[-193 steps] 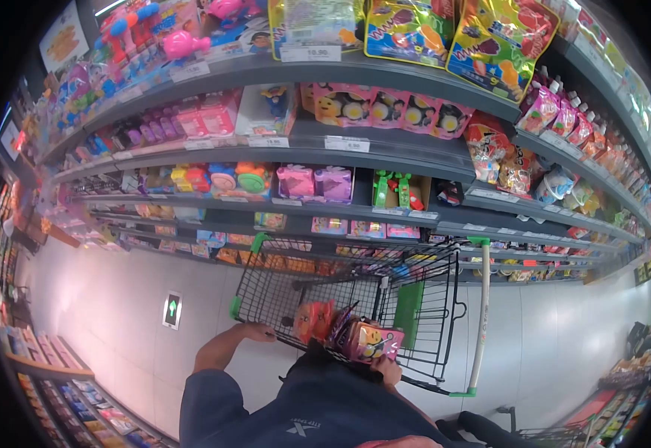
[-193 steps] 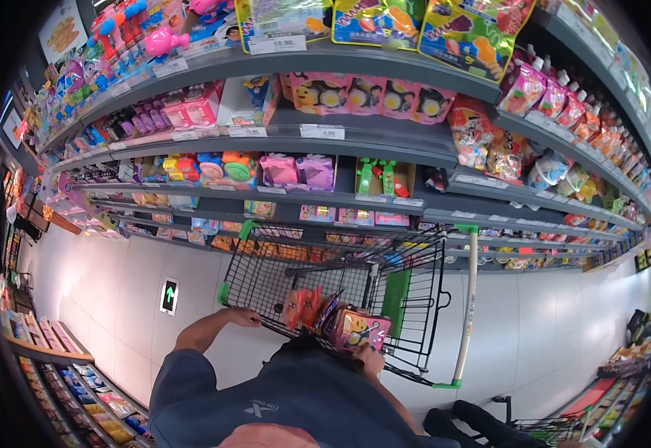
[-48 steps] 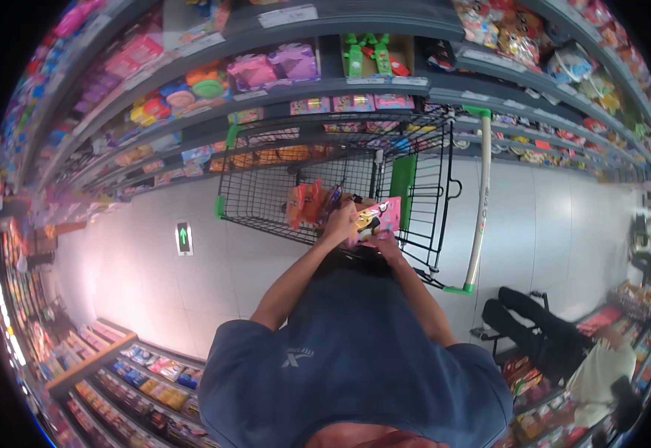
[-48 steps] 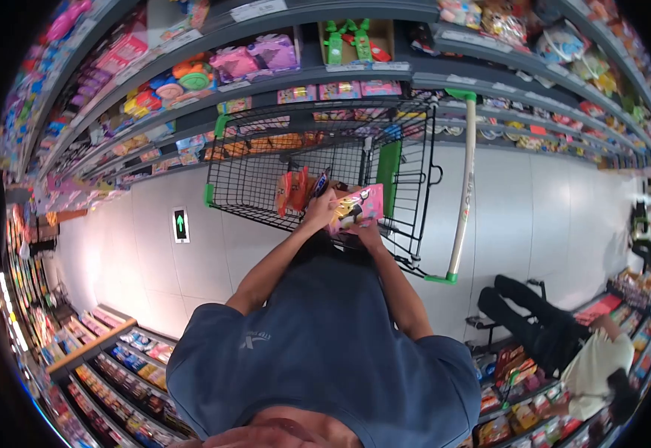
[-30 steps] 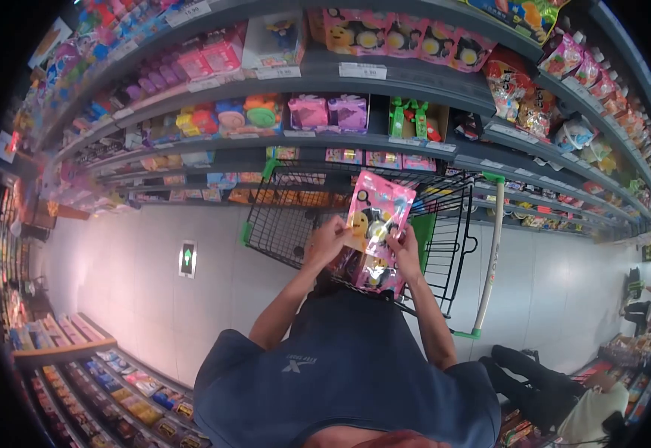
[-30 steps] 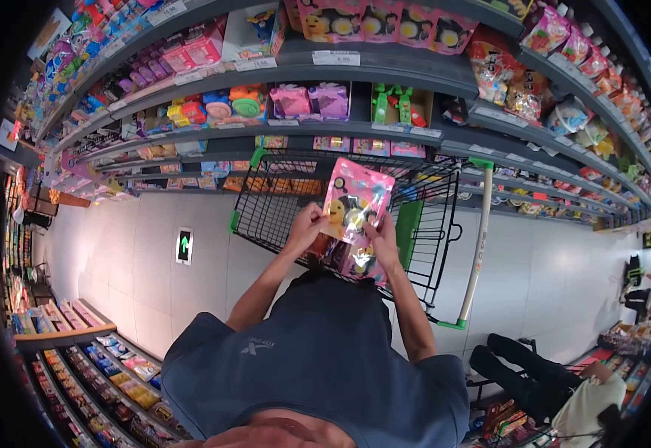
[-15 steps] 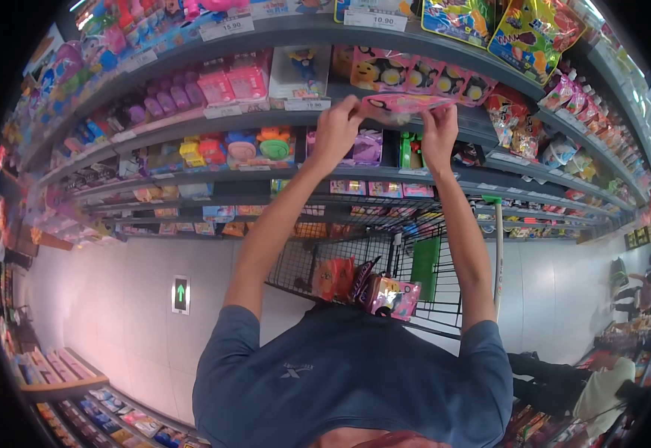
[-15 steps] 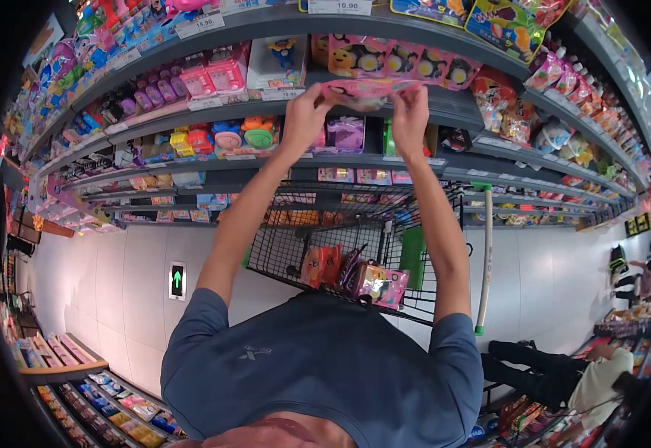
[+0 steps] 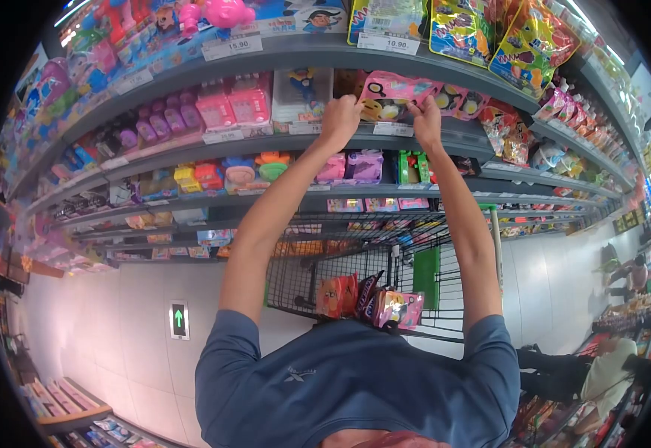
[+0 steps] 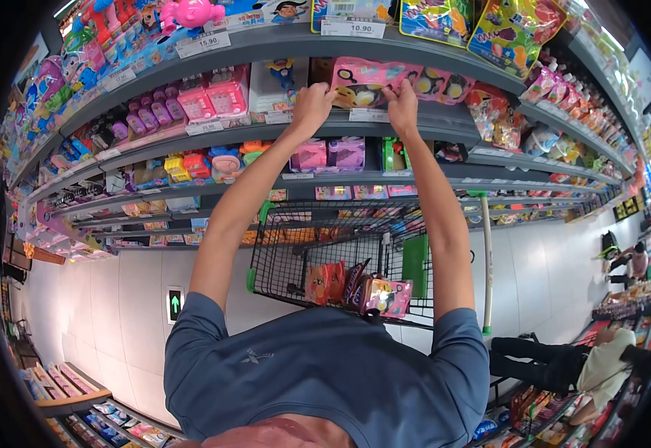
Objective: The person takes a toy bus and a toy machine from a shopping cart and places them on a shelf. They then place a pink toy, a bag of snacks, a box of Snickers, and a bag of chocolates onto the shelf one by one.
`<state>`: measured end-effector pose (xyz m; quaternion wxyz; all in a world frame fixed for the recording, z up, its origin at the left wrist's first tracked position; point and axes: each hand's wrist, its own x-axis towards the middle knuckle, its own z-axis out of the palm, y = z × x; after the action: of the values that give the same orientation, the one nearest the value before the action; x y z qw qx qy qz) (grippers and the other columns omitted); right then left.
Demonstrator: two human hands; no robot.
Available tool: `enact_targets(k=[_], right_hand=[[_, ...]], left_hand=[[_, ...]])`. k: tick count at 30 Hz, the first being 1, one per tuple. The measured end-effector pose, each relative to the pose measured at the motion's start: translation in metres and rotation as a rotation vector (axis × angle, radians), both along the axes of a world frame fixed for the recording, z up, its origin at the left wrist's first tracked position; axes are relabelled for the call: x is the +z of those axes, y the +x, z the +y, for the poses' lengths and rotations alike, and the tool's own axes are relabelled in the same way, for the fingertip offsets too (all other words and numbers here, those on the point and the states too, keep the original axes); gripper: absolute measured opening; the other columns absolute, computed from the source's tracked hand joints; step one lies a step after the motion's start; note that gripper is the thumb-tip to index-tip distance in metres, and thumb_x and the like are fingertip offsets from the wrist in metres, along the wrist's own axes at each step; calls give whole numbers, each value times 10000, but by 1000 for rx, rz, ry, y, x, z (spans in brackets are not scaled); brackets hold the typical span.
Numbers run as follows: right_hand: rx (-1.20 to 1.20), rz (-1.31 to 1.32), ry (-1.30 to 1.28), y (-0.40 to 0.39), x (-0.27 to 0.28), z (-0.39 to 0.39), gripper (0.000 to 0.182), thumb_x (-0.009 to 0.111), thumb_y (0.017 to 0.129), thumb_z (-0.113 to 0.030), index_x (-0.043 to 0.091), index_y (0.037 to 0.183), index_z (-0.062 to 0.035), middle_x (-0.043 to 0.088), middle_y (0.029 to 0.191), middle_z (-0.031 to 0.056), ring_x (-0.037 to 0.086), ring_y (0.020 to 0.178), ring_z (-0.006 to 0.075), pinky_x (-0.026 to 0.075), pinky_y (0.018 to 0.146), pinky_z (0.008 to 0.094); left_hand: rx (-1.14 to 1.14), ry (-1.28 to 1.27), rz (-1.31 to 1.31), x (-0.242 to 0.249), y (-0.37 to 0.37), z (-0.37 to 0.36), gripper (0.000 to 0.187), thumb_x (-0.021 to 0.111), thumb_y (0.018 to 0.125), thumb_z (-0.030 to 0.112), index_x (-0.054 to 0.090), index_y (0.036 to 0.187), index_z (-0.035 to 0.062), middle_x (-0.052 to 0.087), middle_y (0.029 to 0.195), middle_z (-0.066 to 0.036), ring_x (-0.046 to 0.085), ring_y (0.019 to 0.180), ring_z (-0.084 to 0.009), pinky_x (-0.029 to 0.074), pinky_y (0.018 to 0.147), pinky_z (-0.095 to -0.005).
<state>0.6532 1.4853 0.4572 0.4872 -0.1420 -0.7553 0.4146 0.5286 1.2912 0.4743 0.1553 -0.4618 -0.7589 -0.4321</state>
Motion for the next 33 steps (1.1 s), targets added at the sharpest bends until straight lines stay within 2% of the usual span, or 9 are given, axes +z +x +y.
enact_targets(k=[5, 9, 11, 17, 20, 27, 29, 31, 33], right_hand=[[-55, -221, 44, 10, 21, -32, 201, 633, 874, -73, 555, 1043, 4, 691, 864, 126, 649, 784, 181, 481, 717, 305], [-79, -203, 109, 9, 22, -31, 208, 635, 889, -96, 537, 1033, 19, 669, 795, 122, 590, 714, 143, 459, 668, 305], [-86, -299, 63, 13, 28, -35, 214, 633, 874, -94, 561, 1050, 4, 702, 888, 157, 684, 809, 242, 498, 713, 333], [-76, -334, 189, 12, 22, -27, 203, 640, 878, -120, 562, 1014, 9, 693, 875, 187, 684, 814, 312, 504, 699, 380], [-41, -352, 166, 10, 23, -28, 217, 630, 896, -132, 550, 1015, 31, 698, 879, 169, 675, 804, 249, 484, 711, 342], [-85, -431, 217, 6, 21, -24, 228, 625, 901, -133, 557, 1042, 32, 704, 916, 173, 687, 861, 260, 490, 760, 353], [-45, -385, 196, 7, 18, -24, 268, 623, 904, -138, 544, 1100, 27, 710, 912, 151, 689, 868, 260, 492, 781, 343], [-39, -374, 147, 15, 26, -30, 294, 629, 899, -129, 533, 1133, 21, 705, 955, 150, 680, 906, 257, 490, 807, 338], [-35, -363, 92, 28, 23, -39, 324, 634, 894, -120, 522, 1166, 15, 699, 998, 150, 672, 943, 253, 487, 832, 334]], left_hand=[[3, -9, 33, -10, -13, 5, 241, 581, 897, 209, 632, 843, -20, 651, 851, -245, 610, 829, -464, 473, 750, -542], [40, -70, -30, -6, -12, 6, 235, 569, 903, 202, 633, 865, -21, 652, 858, -250, 607, 835, -462, 470, 771, -543], [33, -70, -36, -4, -11, 5, 236, 568, 904, 202, 632, 875, -23, 652, 855, -253, 609, 838, -460, 471, 771, -541], [86, -63, 79, -8, -17, 8, 149, 577, 860, 117, 646, 843, -14, 656, 789, -249, 651, 813, -413, 528, 716, -495], [127, -43, 100, -7, -21, 9, 129, 570, 847, 89, 641, 831, -17, 655, 780, -255, 653, 804, -415, 531, 710, -494], [108, -32, 82, -1, -19, -1, 160, 574, 864, 124, 627, 839, -25, 649, 766, -268, 652, 785, -431, 531, 699, -504], [95, -42, 41, 2, -16, -4, 177, 577, 875, 144, 620, 856, -27, 649, 767, -272, 651, 786, -435, 530, 699, -505], [118, -43, -95, 11, -9, -8, 210, 584, 882, 162, 610, 941, -38, 644, 895, -295, 632, 842, -451, 502, 740, -518], [125, 23, -91, 12, -1, -16, 228, 591, 882, 159, 609, 980, -45, 649, 904, -290, 636, 846, -447, 506, 742, -506]])
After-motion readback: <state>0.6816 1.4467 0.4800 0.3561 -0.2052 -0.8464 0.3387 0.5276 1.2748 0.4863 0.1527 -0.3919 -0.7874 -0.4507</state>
